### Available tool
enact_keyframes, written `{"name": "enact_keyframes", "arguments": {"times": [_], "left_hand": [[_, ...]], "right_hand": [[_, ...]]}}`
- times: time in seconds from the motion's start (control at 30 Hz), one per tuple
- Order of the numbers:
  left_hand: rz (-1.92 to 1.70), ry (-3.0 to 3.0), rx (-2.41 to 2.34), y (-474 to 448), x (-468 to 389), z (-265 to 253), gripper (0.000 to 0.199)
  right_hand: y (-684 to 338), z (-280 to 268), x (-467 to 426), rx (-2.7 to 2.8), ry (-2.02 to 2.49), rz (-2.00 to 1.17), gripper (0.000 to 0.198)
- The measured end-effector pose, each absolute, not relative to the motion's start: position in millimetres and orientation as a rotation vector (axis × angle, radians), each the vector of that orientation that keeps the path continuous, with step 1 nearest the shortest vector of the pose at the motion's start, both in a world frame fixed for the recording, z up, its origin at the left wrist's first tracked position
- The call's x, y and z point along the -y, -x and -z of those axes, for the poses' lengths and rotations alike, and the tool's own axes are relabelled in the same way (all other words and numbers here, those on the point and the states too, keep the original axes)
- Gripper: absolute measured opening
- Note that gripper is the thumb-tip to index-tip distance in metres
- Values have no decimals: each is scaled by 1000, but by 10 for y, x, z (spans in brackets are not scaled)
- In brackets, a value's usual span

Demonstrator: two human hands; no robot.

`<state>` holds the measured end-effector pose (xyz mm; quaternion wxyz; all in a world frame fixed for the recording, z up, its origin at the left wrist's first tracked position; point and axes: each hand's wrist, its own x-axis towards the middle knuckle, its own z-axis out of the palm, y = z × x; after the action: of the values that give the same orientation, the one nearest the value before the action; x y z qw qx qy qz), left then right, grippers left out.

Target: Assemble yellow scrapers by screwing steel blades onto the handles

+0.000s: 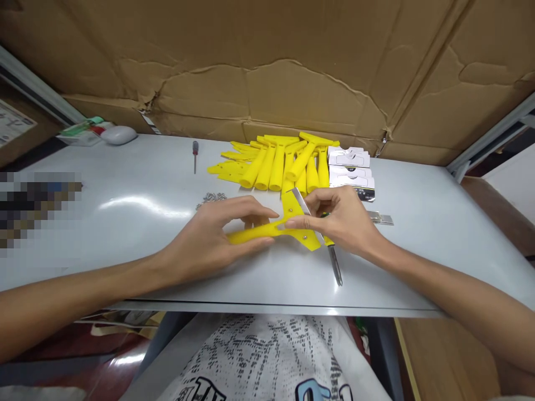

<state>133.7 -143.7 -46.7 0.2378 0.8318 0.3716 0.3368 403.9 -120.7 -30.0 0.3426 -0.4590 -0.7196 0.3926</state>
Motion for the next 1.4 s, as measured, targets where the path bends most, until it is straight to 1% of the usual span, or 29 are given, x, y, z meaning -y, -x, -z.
{"name": "enact_keyframes", "arguments": {"times": [0.27,0.4,0.53,0.67,0.93,1.07,1.17,1.3,1.4], "left_hand": [[-840,-2198,-1005,-1342,1467,431,17],[-727,-2062,-1030,-1390,1479,351,20],[-685,-1823,-963,-1427,1477,293,21],[-689,-1697,-983,-1426,1460,273,20],[-757,-1809,-1079,-1425,1487,247,19],[-783,-1932,-1109,-1402,1487,258,22],[-742,-1950,-1131,-1388,1463,273,25],[-666,-1769,-1045,-1391,1407,303,24],[-595,-1585,-959,-1396,1355,336,30]], "right_hand": [[-4000,304,1276,1776,1185,-1231,48],[-3942,295,1315,1747,1120,-1323,42],[-3898,310,1318,1775,1062,-1324,33],[-3936,290,1281,1791,1075,-1372,32],[-4030,243,1237,1749,1098,-1374,26],[-4028,274,1224,1738,1077,-1390,29],[-4033,276,1222,1730,1098,-1335,34],[-4060,203,1245,1721,1147,-1127,38],[-4079,166,1257,1781,1180,-933,33]]}}
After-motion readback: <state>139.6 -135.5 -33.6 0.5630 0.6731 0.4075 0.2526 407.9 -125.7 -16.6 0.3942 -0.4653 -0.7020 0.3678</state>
